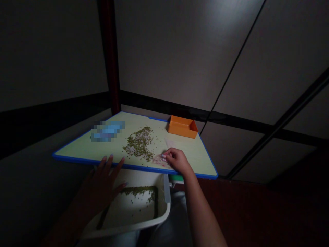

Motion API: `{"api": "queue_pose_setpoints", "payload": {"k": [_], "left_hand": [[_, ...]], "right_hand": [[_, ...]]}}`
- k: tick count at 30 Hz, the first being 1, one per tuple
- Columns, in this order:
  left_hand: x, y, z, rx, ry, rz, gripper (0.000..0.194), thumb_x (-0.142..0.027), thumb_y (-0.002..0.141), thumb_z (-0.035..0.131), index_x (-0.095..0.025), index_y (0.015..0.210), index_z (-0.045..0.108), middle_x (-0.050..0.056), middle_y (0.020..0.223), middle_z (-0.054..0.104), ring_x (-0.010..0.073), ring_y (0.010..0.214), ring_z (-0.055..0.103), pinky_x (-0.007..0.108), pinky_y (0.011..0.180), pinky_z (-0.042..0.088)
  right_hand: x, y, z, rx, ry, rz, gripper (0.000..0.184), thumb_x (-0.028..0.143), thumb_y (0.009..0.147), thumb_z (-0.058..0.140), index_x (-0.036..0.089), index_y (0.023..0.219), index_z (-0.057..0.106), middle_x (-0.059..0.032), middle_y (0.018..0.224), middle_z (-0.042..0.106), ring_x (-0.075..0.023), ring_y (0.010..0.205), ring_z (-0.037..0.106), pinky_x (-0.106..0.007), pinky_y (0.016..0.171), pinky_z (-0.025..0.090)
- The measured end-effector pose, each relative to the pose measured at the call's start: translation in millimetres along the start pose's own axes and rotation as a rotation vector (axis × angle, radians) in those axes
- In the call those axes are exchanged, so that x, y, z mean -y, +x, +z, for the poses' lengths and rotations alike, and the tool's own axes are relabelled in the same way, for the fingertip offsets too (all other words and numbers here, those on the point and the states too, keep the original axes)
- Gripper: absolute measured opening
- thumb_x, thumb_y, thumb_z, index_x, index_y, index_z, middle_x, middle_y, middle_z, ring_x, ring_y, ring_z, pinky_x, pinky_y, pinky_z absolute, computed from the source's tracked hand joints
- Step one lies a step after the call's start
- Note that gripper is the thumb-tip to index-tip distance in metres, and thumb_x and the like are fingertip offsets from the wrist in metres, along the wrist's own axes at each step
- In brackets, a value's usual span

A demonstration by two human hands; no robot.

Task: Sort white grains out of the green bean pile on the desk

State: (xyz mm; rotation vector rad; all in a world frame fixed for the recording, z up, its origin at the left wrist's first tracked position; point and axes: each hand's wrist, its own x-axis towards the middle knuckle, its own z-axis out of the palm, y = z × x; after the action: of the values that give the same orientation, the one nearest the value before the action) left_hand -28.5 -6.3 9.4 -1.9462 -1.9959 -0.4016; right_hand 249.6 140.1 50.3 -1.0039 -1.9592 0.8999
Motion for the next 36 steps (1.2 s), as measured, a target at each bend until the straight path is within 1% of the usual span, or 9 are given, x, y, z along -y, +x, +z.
{"api": "queue_pose_setpoints", "payload": {"k": [6, 12, 18, 21, 23, 26, 28, 32, 36], "left_hand": [[0.3, -0.4, -0.8, -0.014, 0.008, -0.003, 0.063, -0.045, 0.088, 0.043, -0.025, 0.147, 0.040, 0.018, 0.154, 0.040, 0.0400, 0.144, 0.032, 0.058, 0.102, 0.041], [1.6, -1.7, 2.1, -0.044, 0.004, 0.004, 0.063, -0.046, 0.088, 0.043, -0.027, 0.148, 0.038, 0.016, 0.155, 0.039, 0.0382, 0.145, 0.031, 0.058, 0.103, 0.041], [-1.9, -1.5, 0.6, -0.052, 0.033, 0.011, 0.061, -0.044, 0.089, 0.040, -0.023, 0.147, 0.041, 0.021, 0.155, 0.036, 0.0401, 0.145, 0.031, 0.061, 0.103, 0.040], [-1.2, -1.4, 0.5, -0.053, 0.052, 0.024, 0.061, -0.043, 0.089, 0.042, -0.021, 0.145, 0.043, 0.023, 0.155, 0.036, 0.0414, 0.144, 0.032, 0.060, 0.103, 0.039], [-0.2, -1.4, 0.7, -0.052, 0.052, 0.037, 0.061, -0.043, 0.088, 0.043, -0.020, 0.145, 0.044, 0.023, 0.154, 0.037, 0.0417, 0.144, 0.032, 0.059, 0.103, 0.040], [-0.2, -1.2, -0.4, -0.052, 0.045, 0.030, 0.061, -0.044, 0.088, 0.043, -0.022, 0.146, 0.042, 0.022, 0.155, 0.037, 0.0408, 0.144, 0.032, 0.059, 0.102, 0.041], [-1.2, -0.8, -1.6, -0.041, 0.042, 0.015, 0.060, -0.044, 0.089, 0.041, -0.024, 0.146, 0.042, 0.021, 0.155, 0.038, 0.0404, 0.144, 0.033, 0.059, 0.101, 0.042], [-1.4, -0.1, -0.6, -0.038, 0.031, 0.016, 0.062, -0.045, 0.088, 0.042, -0.024, 0.146, 0.041, 0.021, 0.154, 0.038, 0.0410, 0.143, 0.035, 0.059, 0.099, 0.043], [1.1, -0.2, 5.6, -0.082, 0.033, 0.014, 0.061, -0.046, 0.088, 0.043, -0.026, 0.146, 0.042, 0.019, 0.153, 0.041, 0.0390, 0.143, 0.035, 0.058, 0.100, 0.043]], "right_hand": [[-4.9, -0.2, -2.0, -0.061, -0.104, -0.011, 0.020, 0.038, 0.084, 0.061, 0.020, 0.075, 0.059, 0.0026, 0.060, 0.059, -0.0126, 0.055, 0.049, -0.021, 0.052, 0.032], [-6.0, -4.2, -10.5, -0.107, -0.237, -0.045, 0.017, 0.035, 0.084, 0.059, 0.020, 0.076, 0.060, 0.0023, 0.060, 0.058, -0.0137, 0.056, 0.048, -0.022, 0.053, 0.031], [-10.5, -6.6, -19.8, -0.173, -0.288, 0.008, 0.015, 0.034, 0.084, 0.056, 0.021, 0.076, 0.057, 0.0007, 0.065, 0.061, -0.0150, 0.060, 0.051, -0.023, 0.057, 0.033], [-12.9, -5.3, -20.8, -0.221, -0.243, 0.035, 0.017, 0.035, 0.082, 0.057, 0.021, 0.074, 0.056, 0.0015, 0.064, 0.059, -0.0146, 0.060, 0.049, -0.023, 0.058, 0.034], [-14.0, -4.1, -20.4, -0.260, -0.131, 0.039, 0.020, 0.039, 0.081, 0.057, 0.021, 0.073, 0.054, 0.0016, 0.064, 0.058, -0.0147, 0.060, 0.050, -0.024, 0.059, 0.035], [-14.7, -3.2, -20.0, -0.366, 0.042, 0.055, 0.023, 0.043, 0.080, 0.056, 0.021, 0.073, 0.053, 0.0003, 0.067, 0.060, -0.0157, 0.063, 0.053, -0.024, 0.059, 0.039], [-14.6, -3.7, -20.2, -0.443, 0.053, 0.080, 0.022, 0.042, 0.080, 0.055, 0.021, 0.072, 0.052, -0.0003, 0.068, 0.060, -0.0161, 0.063, 0.054, -0.024, 0.059, 0.039], [-12.3, -6.7, -20.5, -0.528, -0.160, 0.155, 0.018, 0.036, 0.083, 0.053, 0.022, 0.073, 0.053, -0.0003, 0.066, 0.060, -0.0165, 0.063, 0.054, -0.025, 0.060, 0.036], [-9.0, -8.2, -19.4, -0.516, -0.368, 0.218, 0.015, 0.033, 0.084, 0.053, 0.022, 0.073, 0.056, 0.0001, 0.065, 0.061, -0.0167, 0.062, 0.052, -0.025, 0.058, 0.030]]}}
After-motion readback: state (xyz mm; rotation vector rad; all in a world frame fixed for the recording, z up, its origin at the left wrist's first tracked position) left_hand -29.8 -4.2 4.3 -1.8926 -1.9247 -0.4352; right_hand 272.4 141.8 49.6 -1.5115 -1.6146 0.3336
